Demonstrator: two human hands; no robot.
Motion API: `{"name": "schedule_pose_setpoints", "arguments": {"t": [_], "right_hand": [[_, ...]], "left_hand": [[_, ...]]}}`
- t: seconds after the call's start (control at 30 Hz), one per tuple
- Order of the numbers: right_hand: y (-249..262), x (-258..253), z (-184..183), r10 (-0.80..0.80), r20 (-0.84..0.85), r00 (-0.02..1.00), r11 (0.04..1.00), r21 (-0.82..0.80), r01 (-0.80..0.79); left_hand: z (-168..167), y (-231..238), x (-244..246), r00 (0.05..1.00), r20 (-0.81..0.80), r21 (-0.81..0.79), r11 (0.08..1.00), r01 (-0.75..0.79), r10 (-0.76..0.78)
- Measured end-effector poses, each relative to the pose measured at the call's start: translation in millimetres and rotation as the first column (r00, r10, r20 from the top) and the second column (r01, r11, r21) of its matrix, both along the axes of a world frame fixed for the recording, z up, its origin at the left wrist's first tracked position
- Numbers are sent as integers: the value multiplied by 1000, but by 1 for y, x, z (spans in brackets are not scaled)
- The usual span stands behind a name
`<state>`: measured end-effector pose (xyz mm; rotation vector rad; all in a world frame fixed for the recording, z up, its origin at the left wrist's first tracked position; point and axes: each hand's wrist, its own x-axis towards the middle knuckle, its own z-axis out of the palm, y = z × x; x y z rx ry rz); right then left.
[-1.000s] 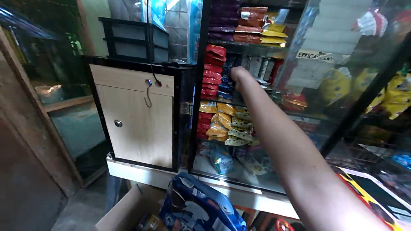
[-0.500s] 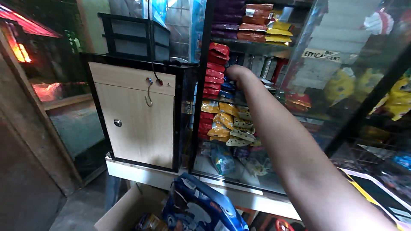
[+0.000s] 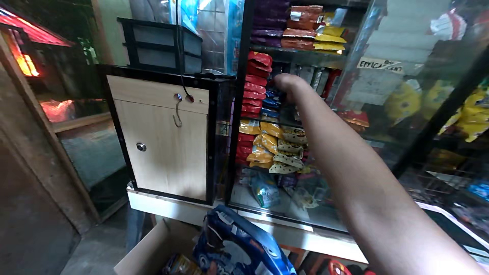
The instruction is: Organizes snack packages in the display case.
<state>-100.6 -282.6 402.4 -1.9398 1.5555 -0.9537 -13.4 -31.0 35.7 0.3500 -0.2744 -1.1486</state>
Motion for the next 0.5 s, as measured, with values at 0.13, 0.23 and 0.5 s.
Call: {"name": "schedule_pose_setpoints", "arguments": {"t": [0.13, 0.23, 0.5], "right_hand": [[11, 0, 1, 1, -83, 997, 1000, 16, 0], [18, -1, 2, 18, -43, 999, 999, 37, -16], [18, -9, 1, -26, 233, 972, 1000, 17, 23]], "left_hand": [[-4, -1, 1, 998, 55, 1, 1000, 11, -11], [-2, -2, 0, 998, 58, 8, 999, 35, -35], [0, -5, 1, 999, 51, -8, 1000, 13, -12]]}}
